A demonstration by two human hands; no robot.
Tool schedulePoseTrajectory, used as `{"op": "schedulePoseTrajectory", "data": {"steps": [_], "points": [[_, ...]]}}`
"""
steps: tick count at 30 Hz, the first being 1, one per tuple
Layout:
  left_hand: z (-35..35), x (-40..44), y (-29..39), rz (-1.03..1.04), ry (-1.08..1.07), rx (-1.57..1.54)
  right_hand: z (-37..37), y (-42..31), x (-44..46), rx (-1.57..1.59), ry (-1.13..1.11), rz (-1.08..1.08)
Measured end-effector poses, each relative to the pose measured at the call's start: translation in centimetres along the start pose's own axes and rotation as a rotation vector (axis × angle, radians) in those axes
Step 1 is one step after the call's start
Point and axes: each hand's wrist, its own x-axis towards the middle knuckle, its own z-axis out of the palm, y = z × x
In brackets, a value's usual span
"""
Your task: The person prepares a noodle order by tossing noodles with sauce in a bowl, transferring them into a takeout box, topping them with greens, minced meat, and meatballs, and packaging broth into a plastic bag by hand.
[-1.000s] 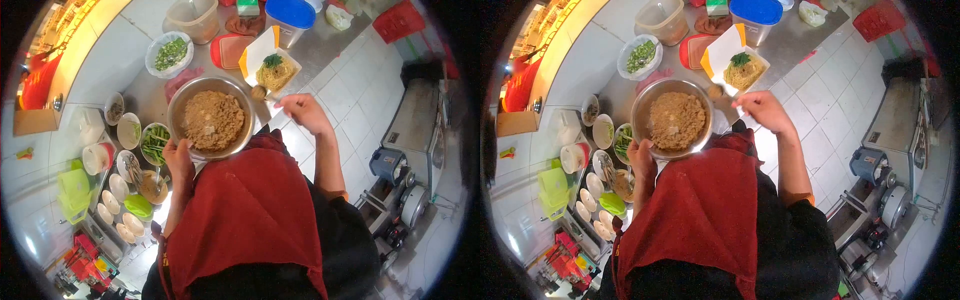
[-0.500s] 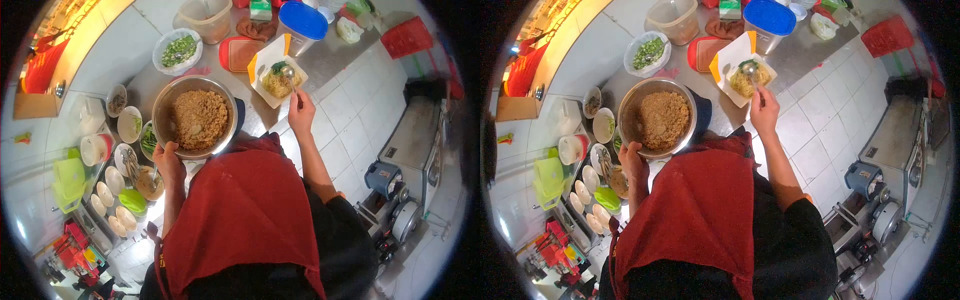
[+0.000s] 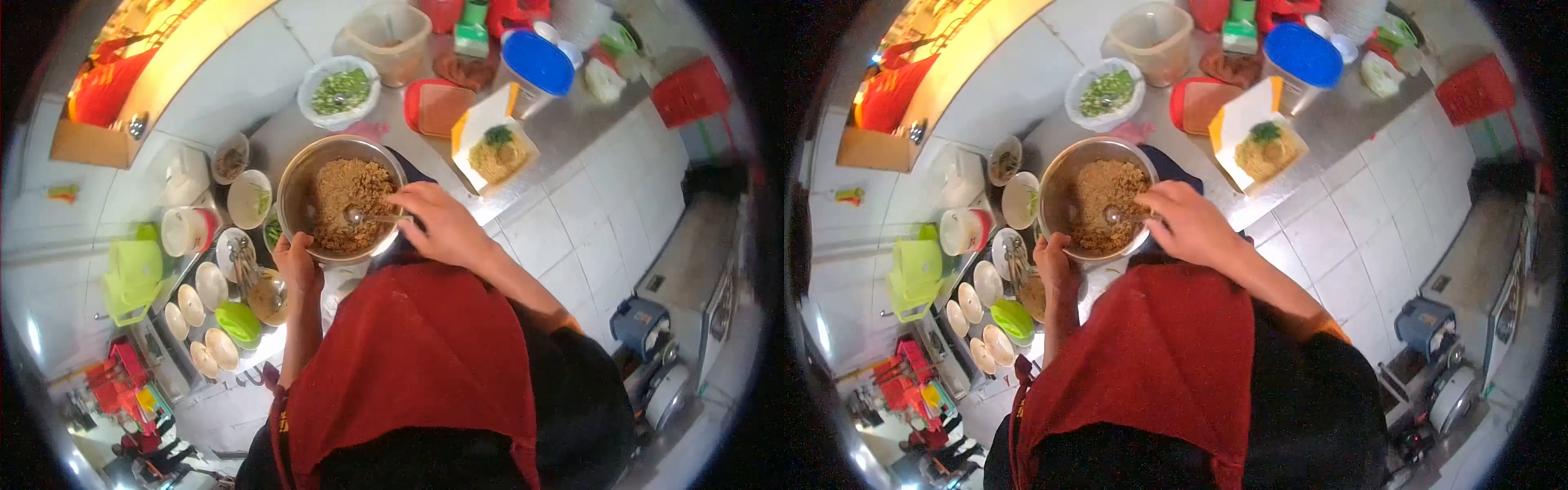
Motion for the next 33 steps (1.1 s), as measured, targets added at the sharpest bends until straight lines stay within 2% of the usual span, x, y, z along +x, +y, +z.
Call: {"op": "schedulePoseTrajectory", "data": {"steps": [4,5,7,8,10,11,14,18,20,21,23,25,27,28,29,30,31,33], "points": [[-0.2,3.5,0.7,-0.031,0.201,-0.186,-1.7,1.6,-0.6,0.126,0.051,0.229],[-1.6,5.9,-0.6,-0.004,0.238,-0.183,-2.2,1.8,-0.9,0.127,0.05,0.22],[-1.0,9.0,-1.0,0.035,0.289,-0.266,-3.3,2.1,-1.4,0.09,-0.134,0.324],[-0.5,10.6,-1.1,0.067,0.338,-0.344,-3.6,2.4,-1.6,0.085,-0.128,0.32],[-1.5,16.2,-2.6,0.087,0.35,-0.32,-3.6,3.2,-2.2,0.119,-0.224,0.247],[-1.7,18.6,-3.2,0.104,0.371,-0.292,-3.4,3.2,-2.3,0.159,-0.244,0.283],[-0.2,22.5,-3.7,0.072,0.433,-0.305,-3.4,3.7,-1.5,0.119,-0.299,0.219],[-0.3,25.2,-6.4,0.059,0.356,-0.395,-3.1,4.3,4.0,0.199,-0.42,0.162],[-0.2,24.8,-7.8,-0.064,0.325,-0.429,-1.1,6.3,8.4,0.047,-0.355,0.091],[-0.6,23.8,-7.9,-0.138,0.244,-0.454,0.2,7.4,11.2,-0.026,-0.318,0.027],[-1.2,20.6,-7.3,-0.26,0.087,-0.507,2.3,8.1,17.1,-0.226,-0.161,0.081],[-1.5,16.3,-5.5,-0.332,-0.054,-0.517,5.9,11.5,22.7,-0.467,-0.141,0.087],[-2.5,12.3,-3.6,-0.334,-0.2,-0.52,8.5,14.6,26.5,-0.728,-0.227,0.092],[-3.3,10.4,-2.8,-0.318,-0.277,-0.538,9.3,15.5,27.5,-0.727,-0.229,0.085],[-4.3,8.6,-2.0,-0.313,-0.273,-0.544,9.8,16.4,28.3,-0.797,-0.346,0.127],[-5.2,6.8,-1.4,-0.258,-0.178,-0.524,10.1,17.0,28.9,-0.868,-0.465,0.169],[-6.2,5.2,-1.1,-0.205,-0.081,-0.506,10.2,17.3,29.2,-0.91,-0.501,0.138],[-8.6,2.9,-0.9,-0.163,-0.072,-0.523,10.3,17.7,29.5,-0.886,-0.536,0.121]]}}
